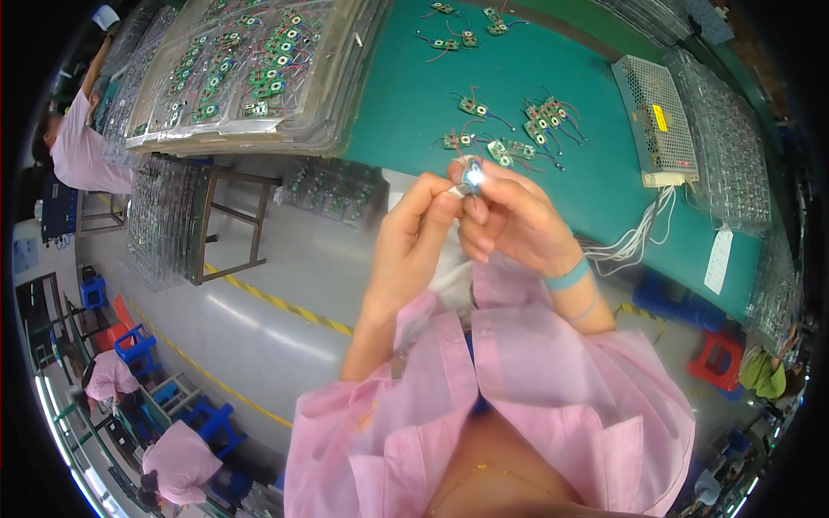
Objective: Assembling small electronic components and connecting wiring on a production line.
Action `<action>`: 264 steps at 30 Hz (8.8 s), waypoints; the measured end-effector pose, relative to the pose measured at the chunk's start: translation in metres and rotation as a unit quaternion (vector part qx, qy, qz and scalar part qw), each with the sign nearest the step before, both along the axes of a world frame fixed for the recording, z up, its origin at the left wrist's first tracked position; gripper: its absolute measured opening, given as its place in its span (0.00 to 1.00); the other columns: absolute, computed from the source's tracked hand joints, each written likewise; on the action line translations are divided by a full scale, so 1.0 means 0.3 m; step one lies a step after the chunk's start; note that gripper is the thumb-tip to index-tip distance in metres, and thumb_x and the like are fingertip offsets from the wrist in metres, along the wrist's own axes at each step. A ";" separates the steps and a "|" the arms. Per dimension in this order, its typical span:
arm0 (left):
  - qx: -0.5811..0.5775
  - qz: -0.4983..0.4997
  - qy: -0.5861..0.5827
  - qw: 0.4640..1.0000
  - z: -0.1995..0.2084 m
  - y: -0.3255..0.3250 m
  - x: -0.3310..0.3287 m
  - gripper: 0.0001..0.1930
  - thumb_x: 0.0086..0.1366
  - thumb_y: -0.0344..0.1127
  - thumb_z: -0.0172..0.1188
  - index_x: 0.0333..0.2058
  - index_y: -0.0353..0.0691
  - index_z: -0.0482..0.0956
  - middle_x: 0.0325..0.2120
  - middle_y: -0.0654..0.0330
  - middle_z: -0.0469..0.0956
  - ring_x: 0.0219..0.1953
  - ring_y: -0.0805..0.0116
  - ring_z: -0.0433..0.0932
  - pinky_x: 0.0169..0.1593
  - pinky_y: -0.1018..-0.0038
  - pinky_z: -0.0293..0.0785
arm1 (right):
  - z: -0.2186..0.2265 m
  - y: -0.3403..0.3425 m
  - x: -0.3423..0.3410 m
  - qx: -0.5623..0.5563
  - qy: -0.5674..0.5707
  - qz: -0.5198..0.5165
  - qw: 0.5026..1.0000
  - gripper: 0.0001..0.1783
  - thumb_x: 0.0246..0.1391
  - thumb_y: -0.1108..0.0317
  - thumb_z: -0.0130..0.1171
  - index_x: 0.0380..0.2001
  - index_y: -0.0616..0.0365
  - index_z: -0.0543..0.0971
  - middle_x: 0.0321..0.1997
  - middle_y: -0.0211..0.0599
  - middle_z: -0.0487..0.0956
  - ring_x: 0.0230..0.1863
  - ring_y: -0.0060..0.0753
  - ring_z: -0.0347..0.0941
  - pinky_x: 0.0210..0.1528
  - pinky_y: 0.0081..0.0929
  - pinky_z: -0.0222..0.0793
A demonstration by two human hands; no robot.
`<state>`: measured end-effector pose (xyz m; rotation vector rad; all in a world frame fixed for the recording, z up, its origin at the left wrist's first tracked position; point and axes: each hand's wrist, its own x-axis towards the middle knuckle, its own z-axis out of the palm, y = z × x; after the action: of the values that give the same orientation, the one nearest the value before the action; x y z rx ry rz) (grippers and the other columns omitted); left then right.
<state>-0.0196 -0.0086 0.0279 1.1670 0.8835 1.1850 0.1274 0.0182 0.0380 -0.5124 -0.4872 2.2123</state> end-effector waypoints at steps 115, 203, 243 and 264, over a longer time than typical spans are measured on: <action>0.071 0.119 0.066 0.988 -0.002 0.087 0.016 0.09 0.70 0.35 0.46 0.39 0.37 0.71 0.26 0.67 0.69 0.23 0.83 0.60 0.27 0.86 0.57 | 0.096 0.095 -0.035 0.026 -0.060 -0.096 0.993 0.09 0.59 0.64 0.53 0.36 0.59 0.73 0.27 0.31 0.74 0.21 0.17 0.66 0.23 0.14 0.62; 0.060 0.026 -0.184 0.981 0.248 0.321 -0.084 0.11 0.70 0.38 0.43 0.36 0.37 0.69 0.16 0.68 0.60 0.21 0.78 0.61 0.27 0.82 0.57 | -0.112 0.513 0.202 0.575 -0.721 0.055 0.382 0.13 0.60 0.61 0.47 0.31 0.62 0.71 0.30 0.45 0.78 0.32 0.48 0.72 0.43 0.37 0.66; 0.273 0.039 0.438 0.855 -0.024 0.378 0.152 0.12 0.61 0.35 0.56 0.42 0.40 0.73 0.31 0.61 0.73 0.37 0.66 0.71 0.39 0.73 0.66 | 0.073 0.221 0.509 0.283 -0.558 -0.301 0.720 0.08 0.59 0.68 0.45 0.33 0.57 0.73 0.29 0.34 0.73 0.29 0.32 0.68 0.34 0.26 0.63; 0.252 0.153 0.543 0.787 -0.164 0.125 0.201 0.15 0.56 0.31 0.61 0.42 0.40 0.70 0.33 0.62 0.69 0.37 0.69 0.70 0.38 0.73 0.64 | -0.224 0.096 0.227 0.453 -0.748 -0.268 0.403 0.18 0.45 0.66 0.62 0.40 0.57 0.72 0.36 0.35 0.71 0.36 0.36 0.65 0.44 0.27 0.63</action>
<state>0.0407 0.0288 -0.0212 2.3116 1.7207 0.9545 0.1956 0.0471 -0.0294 -1.5776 -1.8643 0.0177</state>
